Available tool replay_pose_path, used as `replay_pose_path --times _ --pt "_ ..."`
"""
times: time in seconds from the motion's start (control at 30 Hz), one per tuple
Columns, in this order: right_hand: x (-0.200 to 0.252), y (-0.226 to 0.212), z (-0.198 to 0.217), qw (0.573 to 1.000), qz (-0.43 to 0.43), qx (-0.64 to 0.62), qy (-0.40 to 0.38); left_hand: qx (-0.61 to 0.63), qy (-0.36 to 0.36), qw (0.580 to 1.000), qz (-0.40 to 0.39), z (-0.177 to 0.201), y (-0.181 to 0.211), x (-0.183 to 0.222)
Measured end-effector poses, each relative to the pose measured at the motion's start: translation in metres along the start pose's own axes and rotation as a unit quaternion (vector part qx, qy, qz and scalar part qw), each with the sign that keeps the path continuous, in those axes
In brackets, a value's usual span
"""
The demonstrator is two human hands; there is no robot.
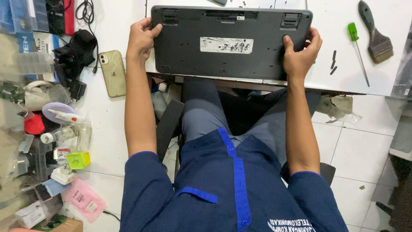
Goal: Reassembling a computer keyboard by aligning the top and bottom casing and snapping them together by hand.
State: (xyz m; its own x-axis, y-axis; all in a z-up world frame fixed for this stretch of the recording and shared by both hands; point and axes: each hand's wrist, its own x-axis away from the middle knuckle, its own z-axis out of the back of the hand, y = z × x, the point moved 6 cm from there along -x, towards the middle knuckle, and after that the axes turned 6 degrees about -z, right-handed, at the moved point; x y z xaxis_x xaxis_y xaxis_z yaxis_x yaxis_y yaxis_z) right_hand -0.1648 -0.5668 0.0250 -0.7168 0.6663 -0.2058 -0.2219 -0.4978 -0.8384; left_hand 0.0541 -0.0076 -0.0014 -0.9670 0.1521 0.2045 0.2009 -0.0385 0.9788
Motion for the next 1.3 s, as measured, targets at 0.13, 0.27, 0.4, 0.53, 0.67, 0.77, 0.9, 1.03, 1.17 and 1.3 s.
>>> replay_pose_path --times 0.13,0.27,0.4,0.53,0.67,0.77,0.9,1.03,1.17,1.3 --pt "0.003 -0.002 0.0 0.999 0.026 -0.045 0.012 0.01 0.006 1.0 -0.013 0.007 -0.001 -0.003" --pt "0.007 -0.018 0.004 0.998 0.025 -0.059 0.011 -0.038 0.029 0.998 -0.041 0.009 0.011 0.002" --pt "0.007 -0.025 0.006 0.995 0.048 -0.088 0.01 -0.015 0.06 0.998 0.03 0.015 0.013 0.008" --pt "0.011 -0.037 0.016 0.992 0.054 -0.113 0.013 0.01 -0.024 0.996 -0.086 0.001 0.054 0.032" --pt "0.014 -0.039 0.024 0.985 0.059 -0.161 0.011 0.012 -0.105 0.983 -0.152 -0.006 0.087 0.072" --pt "0.017 -0.048 0.028 0.973 0.076 -0.218 -0.006 -0.069 -0.102 0.988 -0.094 0.006 0.063 0.085" --pt "0.019 -0.054 0.029 0.966 0.092 -0.241 -0.013 -0.173 0.008 0.982 -0.071 0.025 0.024 0.092" --pt "0.01 -0.036 0.038 0.957 0.104 -0.268 -0.046 -0.17 0.039 0.971 -0.167 0.03 0.014 0.091" --pt "0.001 0.0 0.05 0.953 0.033 -0.28 -0.114 -0.182 0.041 0.961 -0.203 0.027 0.024 0.1" --pt "-0.008 0.019 0.058 0.962 -0.05 -0.252 -0.097 -0.173 0.027 0.959 -0.221 0.017 0.032 0.106"
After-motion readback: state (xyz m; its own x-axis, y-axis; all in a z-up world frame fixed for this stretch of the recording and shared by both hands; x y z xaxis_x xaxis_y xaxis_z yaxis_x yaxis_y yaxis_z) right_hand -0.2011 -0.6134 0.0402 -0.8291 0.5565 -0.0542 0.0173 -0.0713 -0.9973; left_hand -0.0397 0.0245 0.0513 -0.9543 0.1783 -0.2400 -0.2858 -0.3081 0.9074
